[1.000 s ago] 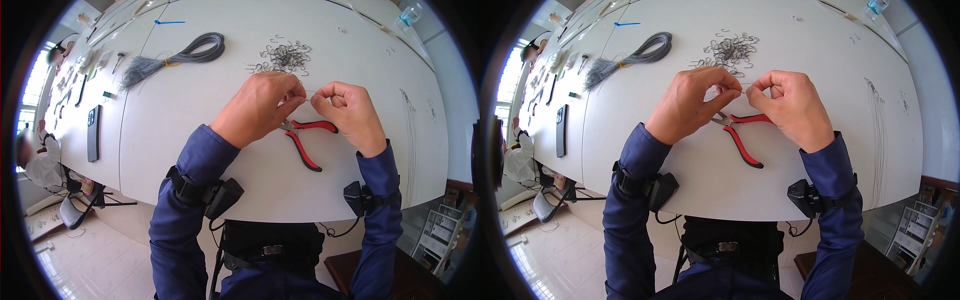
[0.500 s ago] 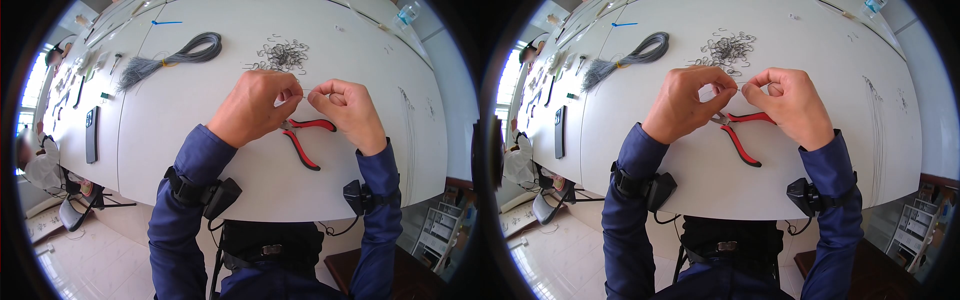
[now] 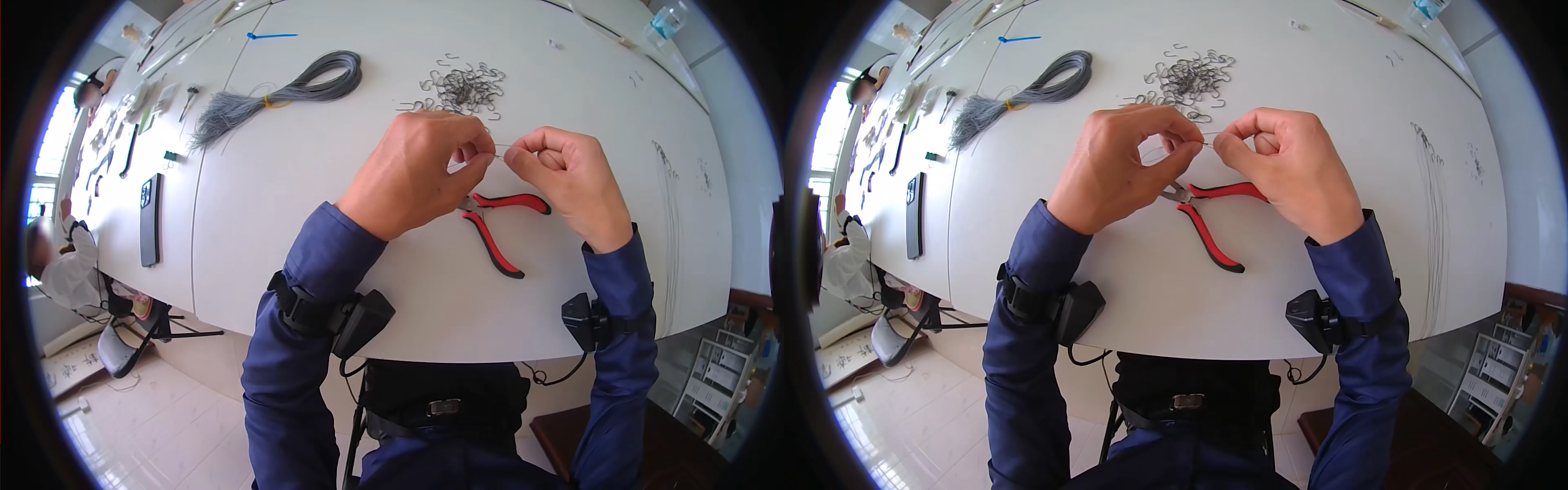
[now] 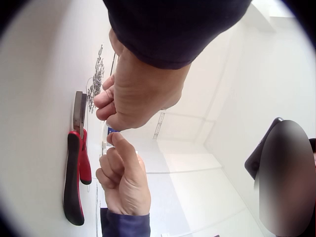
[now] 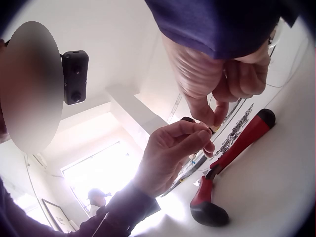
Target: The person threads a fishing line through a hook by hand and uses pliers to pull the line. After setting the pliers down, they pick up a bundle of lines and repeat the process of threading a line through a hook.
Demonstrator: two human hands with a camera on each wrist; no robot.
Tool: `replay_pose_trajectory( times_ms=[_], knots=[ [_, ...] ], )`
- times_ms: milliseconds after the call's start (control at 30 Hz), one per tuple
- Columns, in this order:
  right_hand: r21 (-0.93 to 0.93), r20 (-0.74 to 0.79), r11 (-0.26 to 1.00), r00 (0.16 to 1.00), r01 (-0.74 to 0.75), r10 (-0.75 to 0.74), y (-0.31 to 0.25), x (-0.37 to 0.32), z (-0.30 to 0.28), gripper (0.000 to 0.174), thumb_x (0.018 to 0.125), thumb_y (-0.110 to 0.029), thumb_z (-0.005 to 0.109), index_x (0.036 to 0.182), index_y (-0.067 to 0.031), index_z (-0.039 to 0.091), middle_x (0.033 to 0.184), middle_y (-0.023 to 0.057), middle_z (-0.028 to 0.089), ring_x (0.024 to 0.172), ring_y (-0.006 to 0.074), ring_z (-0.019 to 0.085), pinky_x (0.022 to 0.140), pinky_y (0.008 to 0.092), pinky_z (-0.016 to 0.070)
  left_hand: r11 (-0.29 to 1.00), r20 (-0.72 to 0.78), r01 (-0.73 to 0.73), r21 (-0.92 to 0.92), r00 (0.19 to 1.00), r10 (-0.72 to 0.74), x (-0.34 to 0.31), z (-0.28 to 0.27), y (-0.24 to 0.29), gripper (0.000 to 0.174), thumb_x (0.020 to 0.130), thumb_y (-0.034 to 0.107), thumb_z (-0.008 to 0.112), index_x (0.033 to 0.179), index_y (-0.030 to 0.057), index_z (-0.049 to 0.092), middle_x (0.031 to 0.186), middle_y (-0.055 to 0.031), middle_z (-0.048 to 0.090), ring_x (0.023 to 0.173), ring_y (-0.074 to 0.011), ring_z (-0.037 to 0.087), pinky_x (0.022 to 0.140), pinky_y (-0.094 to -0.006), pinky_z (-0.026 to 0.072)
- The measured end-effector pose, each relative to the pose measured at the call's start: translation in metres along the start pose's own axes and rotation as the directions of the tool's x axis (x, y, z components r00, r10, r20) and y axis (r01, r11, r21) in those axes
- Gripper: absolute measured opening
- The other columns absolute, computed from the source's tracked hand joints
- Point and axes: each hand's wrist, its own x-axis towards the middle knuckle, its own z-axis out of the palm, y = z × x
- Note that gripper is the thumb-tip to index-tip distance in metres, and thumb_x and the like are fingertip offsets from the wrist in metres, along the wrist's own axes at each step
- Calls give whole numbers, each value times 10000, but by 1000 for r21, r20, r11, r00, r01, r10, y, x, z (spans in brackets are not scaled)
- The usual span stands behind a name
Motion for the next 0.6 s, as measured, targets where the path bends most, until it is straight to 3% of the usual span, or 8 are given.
replay_pose_trajectory(
  times_ms=[267, 367, 467, 600],
  knots=[
    [11, -10, 1000, 1000, -2, 2, 3, 0, 1, 224, 946, -195, 679, 924, 28, 688, 559, -69, 472, 509, 10, 352, 473, 230, 275, 1000, 9, 10, 2, 1000, -10, 0, -1, 2, 91, 857, 71, 733, 919, 6, 719, 785, -96, 704, 716, -162, 674, 522, -279, 485],
    [94, -132, 988, 985, 123, -110, 14, 4, 8, 253, 971, -216, 654, 966, 32, 703, 611, -70, 511, 548, 7, 375, 494, 222, 289, 1000, 1, -1, -2, 1000, 1, 1, -2, 3, 94, 854, 64, 734, 921, 0, 719, 795, -102, 706, 723, -166, 676, 528, -281, 493],
    [147, -30, 988, 999, 44, -40, 7, 2, 3, 286, 989, -236, 634, 1004, 38, 714, 668, -67, 547, 589, 8, 397, 521, 212, 313, 1000, -9, -4, -12, 1000, 4, 1, -1, 4, 95, 851, 59, 736, 922, -3, 719, 801, -105, 708, 730, -172, 679, 540, -287, 501],
    [219, 25, 974, 998, 51, -58, 14, 4, 8, 267, 973, -222, 660, 1007, 36, 722, 692, -60, 560, 610, 11, 420, 542, 198, 337, 1000, -20, -28, -14, 999, 28, 1, 0, 3, 97, 847, 56, 740, 921, -3, 720, 797, -108, 706, 735, -181, 682, 563, -299, 513]
  ],
)
